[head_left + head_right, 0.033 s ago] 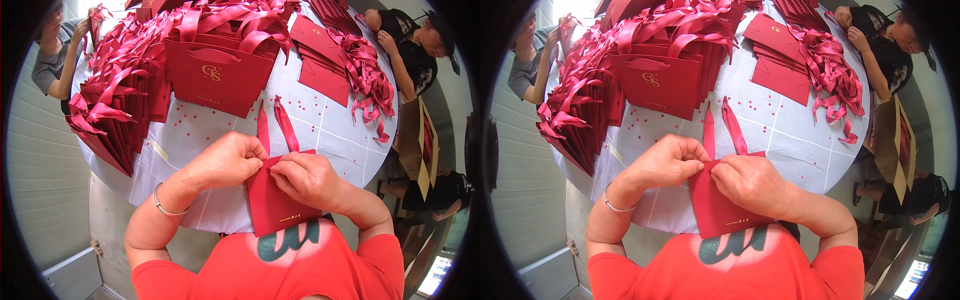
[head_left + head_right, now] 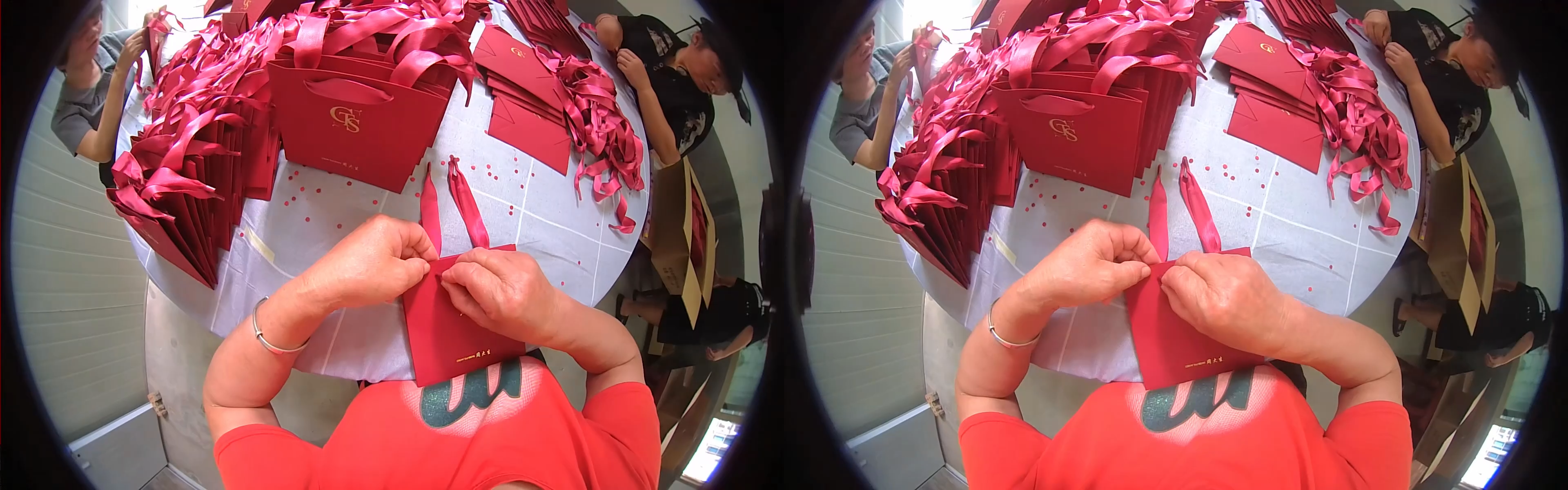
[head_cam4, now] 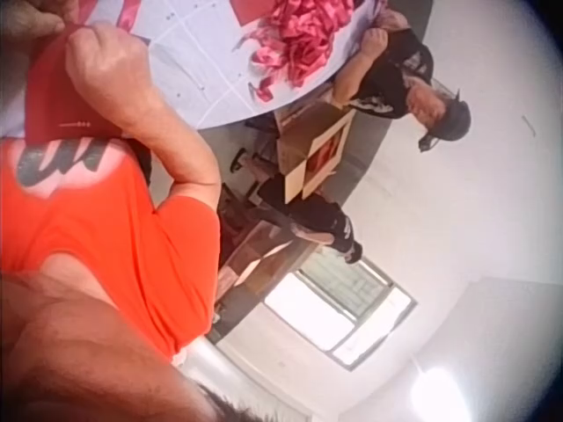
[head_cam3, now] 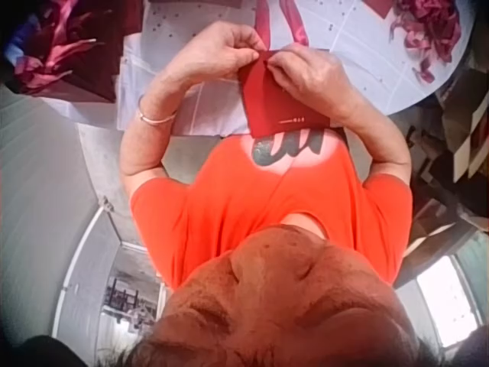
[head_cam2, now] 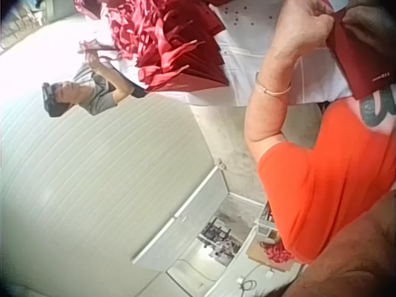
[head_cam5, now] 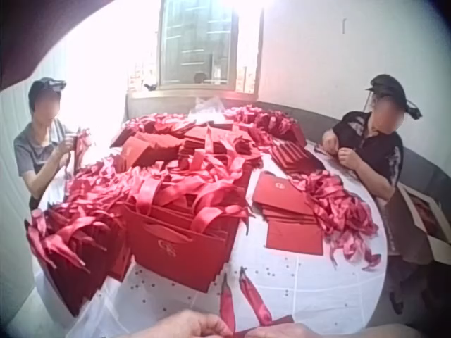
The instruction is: The person assembles gift bags by threading ribbon handles through the slits and securing them by hand.
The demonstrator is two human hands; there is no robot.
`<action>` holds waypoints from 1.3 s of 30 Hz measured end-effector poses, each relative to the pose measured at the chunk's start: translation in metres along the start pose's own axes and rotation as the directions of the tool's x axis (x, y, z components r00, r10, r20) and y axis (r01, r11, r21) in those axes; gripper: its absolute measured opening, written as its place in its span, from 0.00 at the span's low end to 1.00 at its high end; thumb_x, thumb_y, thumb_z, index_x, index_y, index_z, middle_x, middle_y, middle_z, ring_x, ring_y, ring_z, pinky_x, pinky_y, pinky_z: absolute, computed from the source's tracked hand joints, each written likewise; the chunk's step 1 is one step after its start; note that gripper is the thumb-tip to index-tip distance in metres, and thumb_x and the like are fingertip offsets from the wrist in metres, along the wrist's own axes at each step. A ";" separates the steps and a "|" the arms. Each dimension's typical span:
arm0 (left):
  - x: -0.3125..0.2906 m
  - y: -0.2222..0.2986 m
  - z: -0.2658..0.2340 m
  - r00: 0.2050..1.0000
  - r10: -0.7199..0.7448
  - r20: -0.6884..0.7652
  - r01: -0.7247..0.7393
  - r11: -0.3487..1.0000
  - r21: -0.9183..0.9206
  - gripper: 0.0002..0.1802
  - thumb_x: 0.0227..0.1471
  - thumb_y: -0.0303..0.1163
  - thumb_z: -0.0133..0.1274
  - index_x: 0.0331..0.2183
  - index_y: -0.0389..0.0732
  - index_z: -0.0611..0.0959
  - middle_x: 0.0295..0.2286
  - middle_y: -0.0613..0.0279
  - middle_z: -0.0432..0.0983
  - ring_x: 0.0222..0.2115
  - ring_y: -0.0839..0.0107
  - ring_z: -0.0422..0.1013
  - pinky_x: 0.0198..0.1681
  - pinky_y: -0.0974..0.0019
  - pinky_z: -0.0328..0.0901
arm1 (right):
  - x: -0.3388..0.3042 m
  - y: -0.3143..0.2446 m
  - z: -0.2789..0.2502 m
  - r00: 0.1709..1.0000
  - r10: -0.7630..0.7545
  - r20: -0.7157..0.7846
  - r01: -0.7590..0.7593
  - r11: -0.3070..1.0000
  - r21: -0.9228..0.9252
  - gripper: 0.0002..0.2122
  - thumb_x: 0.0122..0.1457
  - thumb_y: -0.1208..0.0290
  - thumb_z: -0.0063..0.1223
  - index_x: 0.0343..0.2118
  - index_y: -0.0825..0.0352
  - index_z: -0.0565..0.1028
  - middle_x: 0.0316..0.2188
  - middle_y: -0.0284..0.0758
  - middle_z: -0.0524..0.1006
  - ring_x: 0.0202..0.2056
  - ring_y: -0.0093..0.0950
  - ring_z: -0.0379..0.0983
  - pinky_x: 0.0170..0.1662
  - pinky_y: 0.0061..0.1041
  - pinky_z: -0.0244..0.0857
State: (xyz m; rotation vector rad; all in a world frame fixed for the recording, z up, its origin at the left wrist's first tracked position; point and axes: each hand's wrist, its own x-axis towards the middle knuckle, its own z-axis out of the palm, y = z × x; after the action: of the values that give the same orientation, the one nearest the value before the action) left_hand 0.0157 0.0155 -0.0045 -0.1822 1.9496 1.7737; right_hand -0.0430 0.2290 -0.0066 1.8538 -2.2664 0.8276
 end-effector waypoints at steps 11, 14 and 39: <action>0.005 -0.012 0.003 1.000 0.019 -0.013 -0.019 0.999 0.032 0.07 0.54 0.21 0.51 0.35 0.33 0.83 0.27 0.69 0.78 0.27 0.83 0.70 0.28 0.74 0.66 | 0.019 -0.014 0.000 0.961 0.074 0.268 -0.004 0.967 -0.253 0.04 0.48 0.77 0.53 0.27 0.69 0.71 0.23 0.37 0.72 0.23 0.30 0.75 0.22 0.27 0.69; 0.003 -0.010 0.002 0.999 0.029 -0.029 -0.026 0.994 0.109 0.07 0.54 0.21 0.51 0.34 0.33 0.83 0.26 0.69 0.79 0.27 0.83 0.70 0.29 0.74 0.66 | 0.023 -0.019 0.003 0.952 0.117 0.281 -0.045 0.967 -0.252 0.05 0.47 0.75 0.53 0.27 0.70 0.73 0.23 0.39 0.73 0.25 0.31 0.77 0.22 0.28 0.70; -0.016 0.006 0.026 0.759 0.645 0.089 -0.538 0.544 0.644 0.10 0.42 0.22 0.66 0.29 0.39 0.82 0.21 0.60 0.74 0.21 0.65 0.73 0.24 0.65 0.67 | 0.086 0.074 -0.002 0.267 -0.134 0.954 -0.855 0.424 0.298 0.14 0.51 0.74 0.62 0.42 0.68 0.77 0.23 0.24 0.73 0.22 0.15 0.66 0.23 0.17 0.57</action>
State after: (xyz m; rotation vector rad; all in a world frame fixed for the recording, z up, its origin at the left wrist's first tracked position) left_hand 0.0343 0.0372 0.0070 0.6916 2.8559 1.3087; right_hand -0.1347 0.1627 0.0038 2.4665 -3.8176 1.4082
